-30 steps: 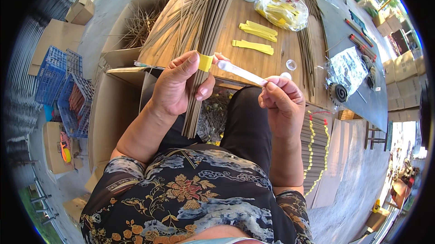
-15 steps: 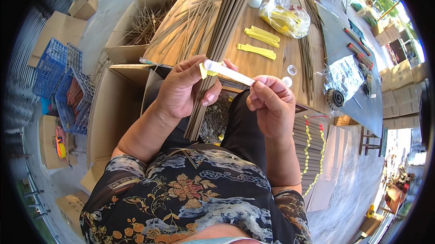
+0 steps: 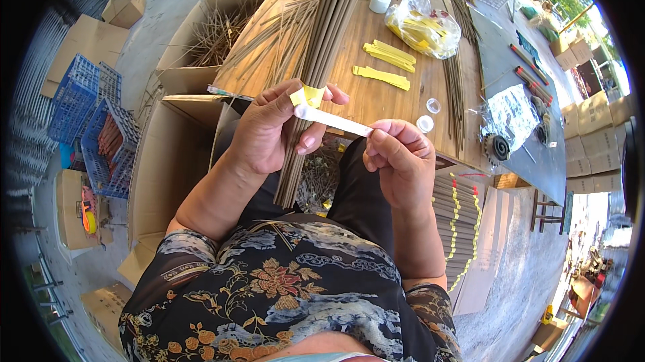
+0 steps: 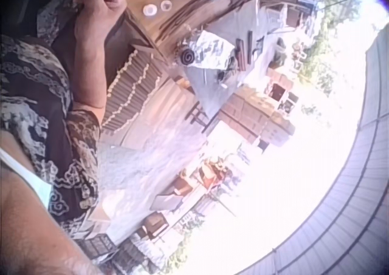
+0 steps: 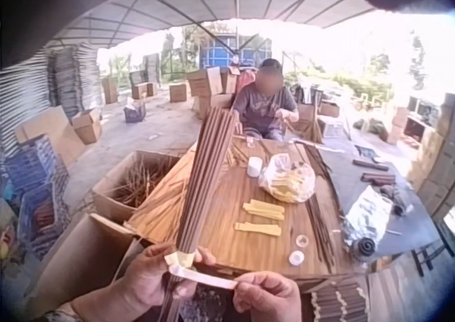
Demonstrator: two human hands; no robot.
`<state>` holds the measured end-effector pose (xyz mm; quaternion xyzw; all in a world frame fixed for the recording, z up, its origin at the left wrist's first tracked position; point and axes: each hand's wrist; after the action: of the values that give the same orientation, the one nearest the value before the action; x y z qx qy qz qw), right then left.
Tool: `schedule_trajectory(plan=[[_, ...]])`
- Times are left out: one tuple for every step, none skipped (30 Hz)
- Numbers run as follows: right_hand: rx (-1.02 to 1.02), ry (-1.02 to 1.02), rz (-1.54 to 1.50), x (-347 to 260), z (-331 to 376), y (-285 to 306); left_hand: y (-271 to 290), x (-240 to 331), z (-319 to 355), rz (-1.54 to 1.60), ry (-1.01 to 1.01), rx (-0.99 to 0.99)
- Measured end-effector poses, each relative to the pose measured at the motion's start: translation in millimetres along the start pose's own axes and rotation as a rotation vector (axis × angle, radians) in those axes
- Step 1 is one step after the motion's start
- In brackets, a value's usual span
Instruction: The person gathers thin sticks from a cardboard box, aligns them into a bundle, and wraps the bundle with a yellow paper strip. The person then applies glue to secure the wrapping and continues to bundle additional sticks.
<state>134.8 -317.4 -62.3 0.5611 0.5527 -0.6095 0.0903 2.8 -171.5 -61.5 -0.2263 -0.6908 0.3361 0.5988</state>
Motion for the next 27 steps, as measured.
schedule_trajectory(plan=[[0.003, -0.002, 0.011, -0.5, 0.7, 0.7, 0.5, 0.7, 0.1, -0.009, -0.006, -0.007], [0.005, 0.000, 0.016, -1.4, 1.3, 0.8, 0.5, 1.3, 0.6, -0.007, -0.003, -0.001], [0.008, 0.003, 0.021, -2.8, 1.6, 0.9, 0.4, 2.0, 1.1, -0.005, 0.000, 0.005], [0.011, 0.006, 0.027, -3.9, 2.1, 1.4, 0.2, 2.2, 1.5, -0.003, 0.004, 0.011], [0.015, 0.037, 0.025, -5.2, 2.5, 2.7, 0.3, 1.9, 1.2, -0.012, -0.001, 0.022], [0.019, 0.068, 0.023, -6.6, 2.9, 4.3, 0.3, 1.0, 0.9, -0.022, -0.005, 0.034], [0.023, 0.099, 0.021, -7.3, 3.0, 5.0, 0.7, 0.3, 0.6, -0.031, -0.010, 0.045], [0.018, 0.144, 0.037, -7.4, 2.6, 4.9, 2.3, 0.0, 1.2, -0.026, 0.026, 0.050], [0.014, 0.189, 0.053, -7.4, 1.4, 4.5, 4.9, 0.2, 2.6, -0.021, 0.061, 0.056], [0.009, 0.234, 0.069, -7.6, 1.1, 4.0, 4.6, 0.0, 2.6, -0.018, 0.064, 0.053], [0.008, 0.248, 0.119, -7.8, 1.4, 3.1, 4.6, -0.3, 2.5, -0.015, 0.067, 0.050], [0.003, 0.270, 0.154, -7.6, 2.2, 1.3, 1.8, -1.1, 1.2, -0.014, 0.038, 0.038], [-0.001, 0.291, 0.188, -7.0, 3.3, -0.7, -0.3, -1.6, 0.2, -0.014, 0.010, 0.026], [-0.006, 0.313, 0.223, -6.7, 4.3, -1.7, -1.1, -1.7, -0.3, -0.021, 0.004, 0.021], [-0.023, 0.356, 0.307, -6.7, 5.1, -1.6, -1.6, -1.8, -0.8, -0.028, -0.002, 0.016], [-0.039, 0.398, 0.391, -6.6, 5.9, -1.4, -2.0, -1.8, -1.1, -0.035, -0.007, 0.011], [-0.056, 0.440, 0.474, -6.8, 6.6, -1.4, -2.2, -0.8, -1.1, -0.027, -0.003, 0.000], [-0.073, 0.459, 0.507, -7.5, 7.5, -1.1, -2.0, 0.7, -1.0, -0.019, 0.002, -0.011], [-0.090, 0.478, 0.540, -8.7, 8.3, -0.5, -1.8, 1.7, -0.9, -0.011, 0.006, -0.022], [-0.107, 0.498, 0.574, -9.8, 9.0, -0.2, -1.4, 1.8, -0.6, -0.012, 0.007, -0.018], [-0.110, 0.490, 0.556, -10.4, 9.5, -0.2, -0.9, 1.7, -0.3, -0.013, 0.007, -0.013], [-0.113, 0.482, 0.539, -10.9, 9.9, -0.3, -0.7, 1.5, -0.1, -0.015, 0.007, -0.008], [-0.115, 0.474, 0.522, -11.6, 10.3, -0.1, -1.0, 1.5, -0.4, -0.009, 0.008, -0.006], [-0.097, 0.442, 0.473, -12.4, 10.7, 0.8, -1.5, 1.6, -0.6, -0.004, 0.010, -0.004], [-0.080, 0.409, 0.424, -13.6, 11.1, 2.2, -1.9, 1.5, -0.9, 0.002, 0.011, -0.002], [-0.064, 0.376, 0.374, -14.4, 11.2, 3.5, -2.0, 1.0, -1.1, -0.013, 0.008, 0.006], [-0.046, 0.370, 0.364, -14.1, 10.8, 5.3, -1.9, 0.1, -1.5, -0.028, 0.005, 0.014]])
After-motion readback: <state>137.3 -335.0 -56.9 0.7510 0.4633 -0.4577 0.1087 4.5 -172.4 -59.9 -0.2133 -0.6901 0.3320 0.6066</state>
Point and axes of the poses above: each hand's wrist, its own z-axis away from the middle knuckle, its own y-axis out of the back of the hand, x = y × z, and after that the axes turned 15 degrees about y, right-handed
